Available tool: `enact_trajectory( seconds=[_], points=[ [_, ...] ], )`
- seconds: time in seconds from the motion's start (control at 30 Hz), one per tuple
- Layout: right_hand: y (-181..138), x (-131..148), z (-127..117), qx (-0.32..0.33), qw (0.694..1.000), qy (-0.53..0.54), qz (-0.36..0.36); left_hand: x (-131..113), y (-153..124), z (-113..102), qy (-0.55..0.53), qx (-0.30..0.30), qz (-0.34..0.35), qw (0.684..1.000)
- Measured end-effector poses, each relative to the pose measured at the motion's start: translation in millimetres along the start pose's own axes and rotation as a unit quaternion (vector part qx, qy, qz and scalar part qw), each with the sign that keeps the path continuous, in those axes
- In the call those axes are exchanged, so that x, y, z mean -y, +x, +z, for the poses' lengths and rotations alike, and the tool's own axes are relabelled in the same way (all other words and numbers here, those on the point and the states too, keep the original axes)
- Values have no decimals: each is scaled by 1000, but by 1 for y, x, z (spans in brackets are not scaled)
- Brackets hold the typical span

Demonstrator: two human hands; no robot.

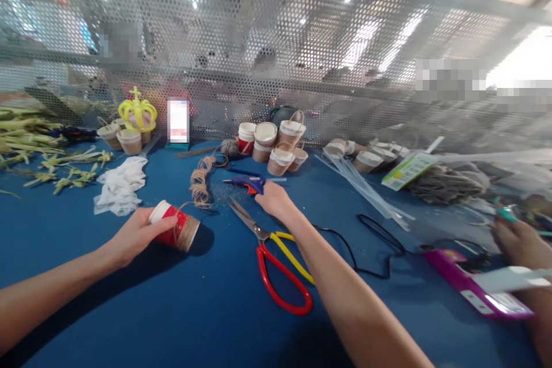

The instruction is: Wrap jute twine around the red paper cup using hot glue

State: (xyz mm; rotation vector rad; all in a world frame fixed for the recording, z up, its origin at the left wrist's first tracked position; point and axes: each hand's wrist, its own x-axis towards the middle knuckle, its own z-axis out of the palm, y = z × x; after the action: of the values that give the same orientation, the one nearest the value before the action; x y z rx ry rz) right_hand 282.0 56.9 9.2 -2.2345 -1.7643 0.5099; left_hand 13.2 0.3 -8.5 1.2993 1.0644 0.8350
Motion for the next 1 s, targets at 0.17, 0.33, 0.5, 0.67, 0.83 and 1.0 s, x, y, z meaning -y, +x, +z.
enact_trajectory(
  seconds=[0.17, 0.33, 0.5, 0.67, 0.83, 1.0],
  points=[
    [-29, 11, -14, 14, 990, 137, -37, 1, 1, -1, 9, 3, 4, 1000],
    [-72, 23, -23, 92, 946, 304, -64, -2, -3, -1, 50, 10, 17, 999],
    [-102, 32, -15, 149, 933, 296, -137, -6, -1, -6, 105, 4, 26, 994],
    [-114, 38, -3, 99, 968, 183, -139, -6, 6, -10, 108, 12, 9, 994],
    [-116, 38, 2, 42, 958, 129, -254, -9, 8, -9, 106, 30, -2, 994],
    [-118, 33, 8, 12, 952, 105, -286, -13, 8, -6, 91, 18, -22, 995]
  ],
)
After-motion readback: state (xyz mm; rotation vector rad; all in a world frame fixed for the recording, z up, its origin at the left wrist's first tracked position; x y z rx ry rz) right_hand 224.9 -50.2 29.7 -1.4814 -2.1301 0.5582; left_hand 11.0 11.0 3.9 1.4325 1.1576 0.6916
